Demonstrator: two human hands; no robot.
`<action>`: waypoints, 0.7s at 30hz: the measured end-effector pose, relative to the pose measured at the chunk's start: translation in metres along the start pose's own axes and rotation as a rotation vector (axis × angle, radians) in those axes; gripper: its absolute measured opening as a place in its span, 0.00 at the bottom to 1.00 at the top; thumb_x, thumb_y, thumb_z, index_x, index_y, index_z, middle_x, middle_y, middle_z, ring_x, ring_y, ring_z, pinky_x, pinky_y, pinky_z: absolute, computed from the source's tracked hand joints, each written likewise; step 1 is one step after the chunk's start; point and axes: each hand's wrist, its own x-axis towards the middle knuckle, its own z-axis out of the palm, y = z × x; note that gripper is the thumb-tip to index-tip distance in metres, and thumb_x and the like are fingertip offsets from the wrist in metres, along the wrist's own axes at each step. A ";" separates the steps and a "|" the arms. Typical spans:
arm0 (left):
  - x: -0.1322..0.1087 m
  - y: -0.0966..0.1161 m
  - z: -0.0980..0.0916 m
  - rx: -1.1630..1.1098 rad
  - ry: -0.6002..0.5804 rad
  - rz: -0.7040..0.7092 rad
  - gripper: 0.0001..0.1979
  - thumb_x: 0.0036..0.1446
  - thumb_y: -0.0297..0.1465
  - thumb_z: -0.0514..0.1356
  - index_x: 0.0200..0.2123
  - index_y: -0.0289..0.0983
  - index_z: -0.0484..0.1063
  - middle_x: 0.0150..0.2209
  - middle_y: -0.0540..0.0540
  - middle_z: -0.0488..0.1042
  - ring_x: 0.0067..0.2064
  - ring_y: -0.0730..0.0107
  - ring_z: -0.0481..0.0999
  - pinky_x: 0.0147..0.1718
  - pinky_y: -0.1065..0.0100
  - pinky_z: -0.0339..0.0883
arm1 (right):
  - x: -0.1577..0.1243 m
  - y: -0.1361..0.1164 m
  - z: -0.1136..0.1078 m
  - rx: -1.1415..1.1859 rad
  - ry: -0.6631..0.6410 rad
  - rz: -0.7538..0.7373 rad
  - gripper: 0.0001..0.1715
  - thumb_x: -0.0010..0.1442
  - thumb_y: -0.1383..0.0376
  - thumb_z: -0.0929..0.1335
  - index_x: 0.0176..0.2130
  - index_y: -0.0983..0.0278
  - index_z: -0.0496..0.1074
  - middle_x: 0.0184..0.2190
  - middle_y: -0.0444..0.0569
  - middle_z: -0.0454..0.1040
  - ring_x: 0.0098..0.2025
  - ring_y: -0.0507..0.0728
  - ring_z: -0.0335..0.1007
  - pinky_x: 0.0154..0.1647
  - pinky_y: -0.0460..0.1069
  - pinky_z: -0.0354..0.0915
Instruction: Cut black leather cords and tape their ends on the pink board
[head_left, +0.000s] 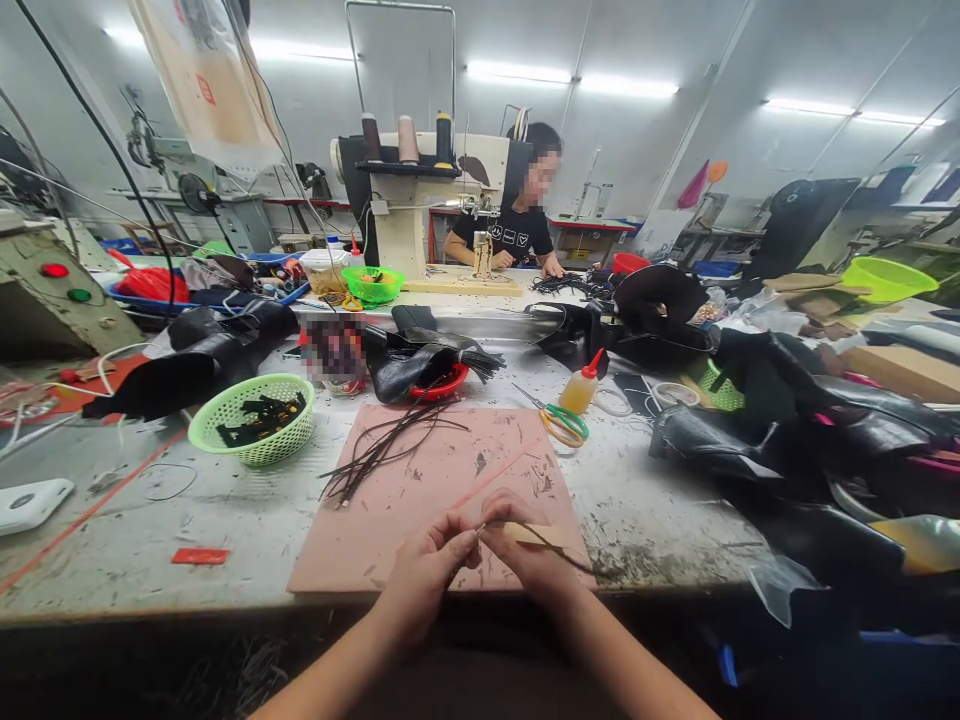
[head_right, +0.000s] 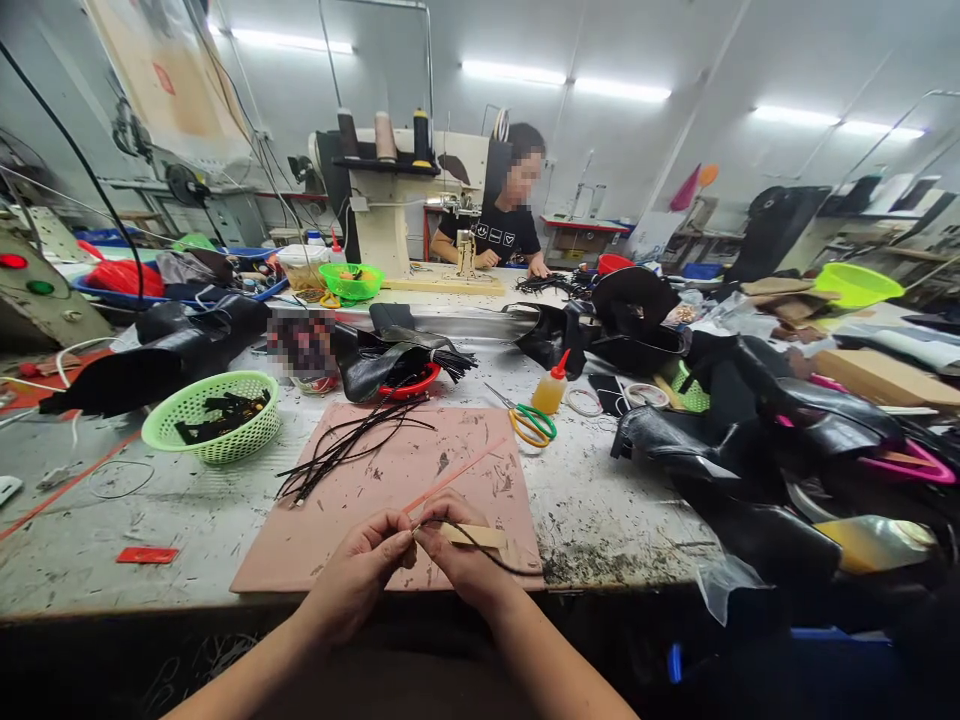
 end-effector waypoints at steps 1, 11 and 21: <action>0.000 0.000 0.001 -0.040 -0.015 -0.035 0.13 0.39 0.37 0.67 0.22 0.34 0.69 0.19 0.53 0.65 0.24 0.76 0.61 0.27 0.72 0.54 | 0.000 0.000 -0.001 0.005 -0.008 -0.021 0.09 0.52 0.60 0.67 0.25 0.63 0.66 0.26 0.43 0.63 0.30 0.51 0.61 0.32 0.46 0.60; -0.001 0.000 0.008 -0.265 -0.209 -0.199 0.15 0.38 0.35 0.68 0.29 0.31 0.73 0.18 0.54 0.61 0.18 0.83 0.56 0.19 0.77 0.50 | 0.000 0.002 -0.011 0.019 -0.180 -0.095 0.08 0.55 0.59 0.66 0.30 0.62 0.68 0.30 0.45 0.64 0.32 0.51 0.63 0.34 0.47 0.62; 0.000 0.002 0.002 0.203 -0.096 0.006 0.15 0.40 0.40 0.65 0.20 0.34 0.66 0.18 0.53 0.64 0.24 0.75 0.62 0.28 0.71 0.56 | 0.000 -0.003 -0.013 -0.069 -0.182 -0.092 0.14 0.55 0.56 0.65 0.26 0.62 0.59 0.26 0.45 0.63 0.30 0.52 0.61 0.31 0.48 0.61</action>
